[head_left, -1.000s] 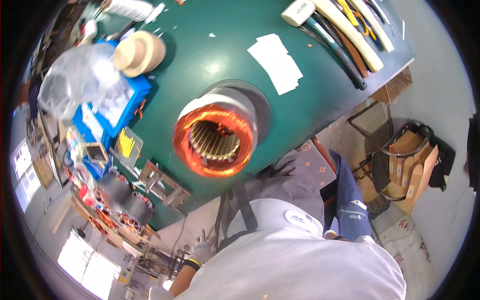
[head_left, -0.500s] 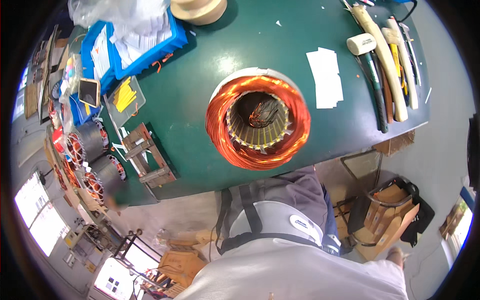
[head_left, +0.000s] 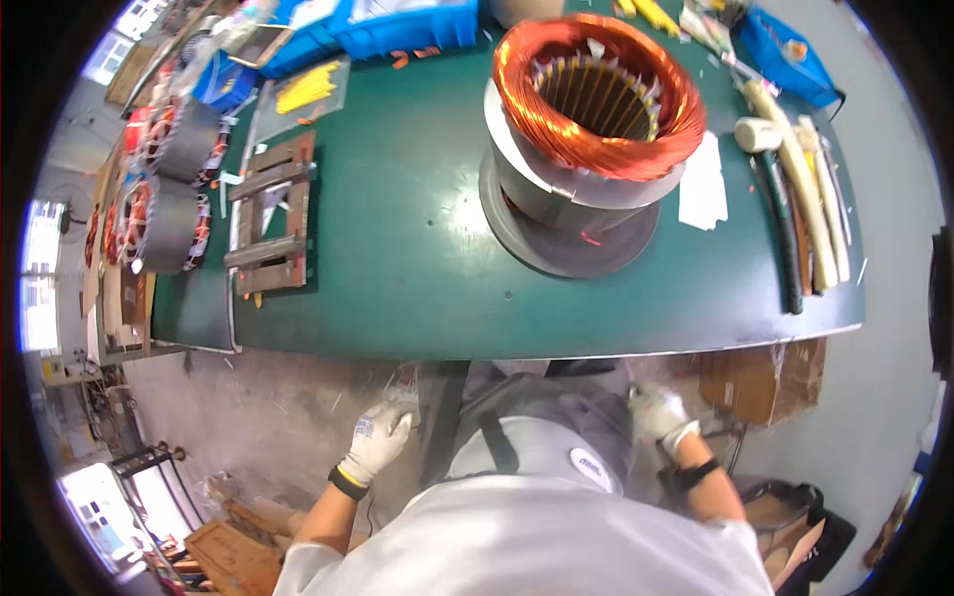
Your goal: Winding and shaping copper coils inside a motor stator using a mallet and wedges.
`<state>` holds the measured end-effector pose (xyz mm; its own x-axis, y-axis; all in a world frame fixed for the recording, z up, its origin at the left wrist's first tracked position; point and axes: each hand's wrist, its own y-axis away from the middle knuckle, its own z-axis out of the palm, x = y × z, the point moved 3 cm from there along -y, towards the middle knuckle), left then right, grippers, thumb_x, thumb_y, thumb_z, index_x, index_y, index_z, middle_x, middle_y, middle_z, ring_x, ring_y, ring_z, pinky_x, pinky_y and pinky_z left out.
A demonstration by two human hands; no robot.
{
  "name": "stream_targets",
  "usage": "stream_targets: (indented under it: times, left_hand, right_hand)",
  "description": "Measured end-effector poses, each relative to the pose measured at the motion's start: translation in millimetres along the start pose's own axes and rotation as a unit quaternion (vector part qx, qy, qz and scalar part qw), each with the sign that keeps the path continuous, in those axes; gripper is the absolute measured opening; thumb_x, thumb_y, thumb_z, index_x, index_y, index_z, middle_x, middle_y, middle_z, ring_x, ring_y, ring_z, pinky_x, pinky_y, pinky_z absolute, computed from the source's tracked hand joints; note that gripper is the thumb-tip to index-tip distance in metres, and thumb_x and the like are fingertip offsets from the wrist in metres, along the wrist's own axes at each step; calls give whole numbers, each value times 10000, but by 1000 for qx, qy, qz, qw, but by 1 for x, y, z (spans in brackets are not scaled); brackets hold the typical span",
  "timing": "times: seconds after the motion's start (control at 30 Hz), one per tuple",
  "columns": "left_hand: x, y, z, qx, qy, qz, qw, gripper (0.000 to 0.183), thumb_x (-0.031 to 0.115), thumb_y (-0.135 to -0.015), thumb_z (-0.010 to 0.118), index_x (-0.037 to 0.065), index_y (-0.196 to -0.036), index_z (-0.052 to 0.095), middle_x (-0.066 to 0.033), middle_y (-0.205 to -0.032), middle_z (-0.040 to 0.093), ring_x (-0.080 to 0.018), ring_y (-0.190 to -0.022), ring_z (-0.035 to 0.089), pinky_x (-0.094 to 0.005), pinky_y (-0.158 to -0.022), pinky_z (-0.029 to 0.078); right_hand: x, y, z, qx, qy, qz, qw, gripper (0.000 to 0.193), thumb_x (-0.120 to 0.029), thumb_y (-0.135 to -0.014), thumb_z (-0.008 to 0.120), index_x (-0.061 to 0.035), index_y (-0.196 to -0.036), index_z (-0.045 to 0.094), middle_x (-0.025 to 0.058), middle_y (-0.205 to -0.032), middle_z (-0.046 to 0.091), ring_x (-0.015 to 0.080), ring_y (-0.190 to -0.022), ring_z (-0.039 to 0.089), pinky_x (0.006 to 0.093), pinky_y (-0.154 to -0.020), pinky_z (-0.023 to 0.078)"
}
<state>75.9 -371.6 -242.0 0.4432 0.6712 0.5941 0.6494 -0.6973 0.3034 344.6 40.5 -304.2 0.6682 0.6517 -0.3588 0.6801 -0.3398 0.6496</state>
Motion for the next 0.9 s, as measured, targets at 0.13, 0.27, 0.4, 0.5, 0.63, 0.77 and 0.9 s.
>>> stream_targets:
  times: [0.13,0.27,0.4,0.5,0.63,0.77,0.9]
  left_hand:
    - [42,-5,-42,30,171,6,985,201,143,-910,557,29,-1035,666,-119,-967,684,-233,-888,658,-343,-788,514]
    - [-1,2,-4,-171,80,-65,980,286,163,-911,529,50,-1157,619,-153,-1097,648,-260,-1039,619,-391,-911,485]
    - [-70,44,87,-180,-102,44,977,525,273,-862,590,74,-1337,482,-230,-1274,559,-374,-1221,505,-416,-1036,402]
    - [-113,87,132,-76,69,-127,987,645,359,-840,622,72,-1380,415,-245,-1295,542,-396,-1221,509,-415,-1026,411]
    - [-131,132,155,-181,-4,-299,937,565,403,-888,578,96,-1350,470,-243,-1244,582,-418,-1146,557,-457,-973,442]
    - [-119,144,138,-101,13,-333,937,350,353,-956,488,166,-1226,610,-219,-1092,648,-410,-1045,595,-486,-899,465]
    - [-108,132,118,-154,-22,-320,935,379,361,-954,480,164,-1260,587,-222,-1100,647,-404,-1048,597,-482,-896,468]
  right_hand:
    - [-31,21,-15,34,-137,-132,981,288,-256,-865,551,-55,-1004,704,200,-966,687,388,-964,643,449,-826,515]
    - [16,13,18,-46,125,-26,991,304,-258,-857,526,-63,-1016,697,197,-973,685,372,-939,650,422,-829,512]
    - [54,47,94,-293,174,-104,934,407,-374,-831,552,-44,-1007,713,208,-1033,686,336,-952,658,431,-782,527]
    - [64,81,116,-252,163,-126,946,385,-354,-811,599,-22,-965,718,194,-1004,693,304,-921,661,409,-738,533]
    - [71,101,115,-227,114,-20,967,365,-330,-803,608,-18,-958,717,184,-977,691,292,-888,656,401,-718,531]
    - [77,98,108,-214,96,36,972,345,-306,-795,618,-14,-950,717,174,-950,689,279,-854,652,393,-698,528]
    - [85,97,101,-212,89,75,970,326,-282,-787,627,-10,-942,716,164,-922,687,267,-821,647,384,-679,525]
